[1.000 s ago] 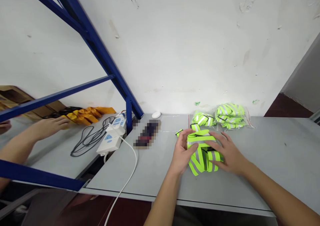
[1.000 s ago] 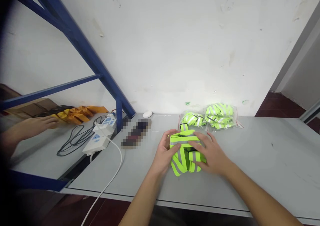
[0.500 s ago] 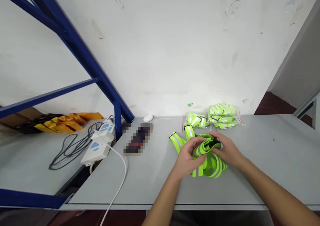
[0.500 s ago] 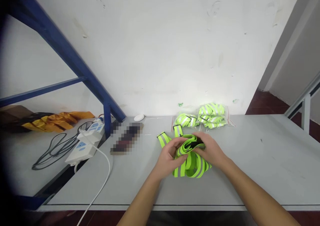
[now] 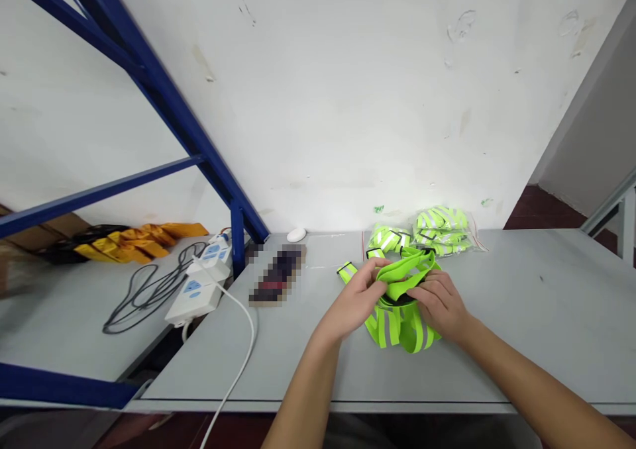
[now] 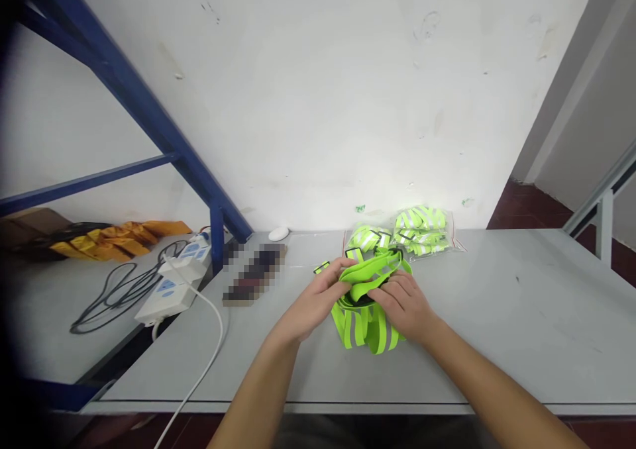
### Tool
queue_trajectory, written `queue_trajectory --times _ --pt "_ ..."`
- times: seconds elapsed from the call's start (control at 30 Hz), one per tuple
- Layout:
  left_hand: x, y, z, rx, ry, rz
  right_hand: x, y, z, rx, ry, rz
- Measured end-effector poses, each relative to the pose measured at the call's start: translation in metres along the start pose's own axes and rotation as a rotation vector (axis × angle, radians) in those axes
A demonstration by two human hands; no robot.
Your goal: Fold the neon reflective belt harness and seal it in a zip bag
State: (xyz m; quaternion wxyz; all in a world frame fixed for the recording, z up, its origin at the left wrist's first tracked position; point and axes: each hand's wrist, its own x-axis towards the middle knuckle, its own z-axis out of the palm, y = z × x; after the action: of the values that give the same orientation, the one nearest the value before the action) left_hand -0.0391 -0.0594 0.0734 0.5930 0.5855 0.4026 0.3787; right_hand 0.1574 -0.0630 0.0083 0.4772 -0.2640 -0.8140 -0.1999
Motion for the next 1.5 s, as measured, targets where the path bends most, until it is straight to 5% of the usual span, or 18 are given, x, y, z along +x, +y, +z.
queue_trajectory --times 0.2,0.37,0.5,0.7,0.9,1.07,1.3,1.5 --pt "0.01 -0.014 0.006 -0.555 0.497 0.064 -0.005 -0.003 -0.002 -0.03 -0.039 0.112" --pt "0.019 -0.034 -0.009 -1.037 0.467 0.096 -0.005 -0.002 -0.001 -0.044 -0.08 0.181" --pt "0.019 -0.049 -0.021 -1.19 0.48 0.157 -0.005 -0.001 0.0 -0.021 -0.216 0.29" --pt "0.01 -0.052 -0.033 -1.128 0.48 0.278 -0.006 0.006 -0.007 0.216 -0.488 0.518" --pt "0.005 -0.048 -0.031 -0.971 0.527 0.282 -0.014 0.021 -0.007 0.075 -0.397 0.845" --pt "0.004 -0.043 -0.019 -0.864 0.523 0.287 -0.021 0.037 -0.008 0.252 -0.536 1.241" --pt "0.003 -0.04 -0.013 -0.875 0.344 0.229 -0.007 0.051 0.002 0.445 -0.555 1.414" --pt "0.008 -0.047 -0.017 -0.773 0.437 0.164 0.003 0.054 0.0 0.851 -0.597 1.38"
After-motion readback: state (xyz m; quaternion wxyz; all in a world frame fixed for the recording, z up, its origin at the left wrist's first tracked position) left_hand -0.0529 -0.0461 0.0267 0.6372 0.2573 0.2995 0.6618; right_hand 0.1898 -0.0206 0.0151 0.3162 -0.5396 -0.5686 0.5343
